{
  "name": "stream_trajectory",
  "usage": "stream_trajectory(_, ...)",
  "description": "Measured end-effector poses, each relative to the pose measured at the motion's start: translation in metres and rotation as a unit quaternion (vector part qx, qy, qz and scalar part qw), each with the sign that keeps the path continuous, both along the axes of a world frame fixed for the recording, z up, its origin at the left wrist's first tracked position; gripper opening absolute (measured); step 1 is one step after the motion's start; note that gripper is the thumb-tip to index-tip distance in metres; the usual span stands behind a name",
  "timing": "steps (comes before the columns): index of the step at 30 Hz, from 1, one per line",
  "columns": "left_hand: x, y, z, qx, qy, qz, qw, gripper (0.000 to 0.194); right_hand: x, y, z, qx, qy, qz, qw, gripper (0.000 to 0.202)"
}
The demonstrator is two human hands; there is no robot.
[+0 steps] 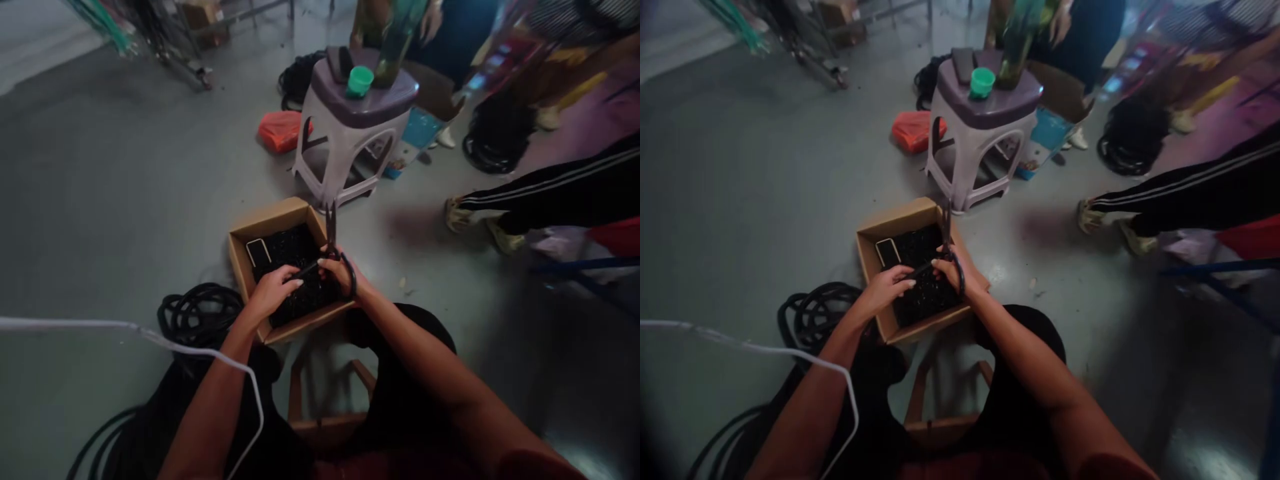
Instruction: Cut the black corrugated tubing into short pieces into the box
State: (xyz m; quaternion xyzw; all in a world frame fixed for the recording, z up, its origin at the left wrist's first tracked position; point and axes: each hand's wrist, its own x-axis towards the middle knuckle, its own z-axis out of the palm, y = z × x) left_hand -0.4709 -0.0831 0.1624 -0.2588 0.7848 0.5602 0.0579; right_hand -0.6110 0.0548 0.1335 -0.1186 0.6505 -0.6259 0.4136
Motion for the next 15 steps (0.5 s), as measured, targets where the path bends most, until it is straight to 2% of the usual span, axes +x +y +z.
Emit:
stream_trajectory(3, -0.001, 0.002, 0.007, -0.063, -0.004, -0.002, 0.998, 0.04, 0.005, -0.001, -0.004, 0.01, 0.026, 0.039, 0.999, 0.045)
stream_trajectory(6, -0.003, 0.003, 0.01, -0.076, -0.003, -0.006, 0.997, 0.028, 0.01, 0.0, -0.002, 0.021, 0.061, 0.08, 0.995, 0.043)
stream_trajectory(9, -0.001, -0.005, 0.003, -0.048, 0.025, 0.083, 0.995, 0.027, 0.012, 0.001, 0.003, 0.041, 0.092, 0.086, 0.991, 0.044)
stream_trajectory(12, 0.003, -0.019, -0.002, 0.023, 0.061, 0.184, 0.981, 0.029, 0.014, 0.002, 0.006, 0.086, 0.135, 0.114, 0.98, 0.045)
stream_trajectory(15, 0.007, -0.031, 0.003, 0.084, 0.086, 0.226, 0.967, 0.032, 0.02, 0.003, 0.007, 0.125, 0.174, 0.174, 0.961, 0.046)
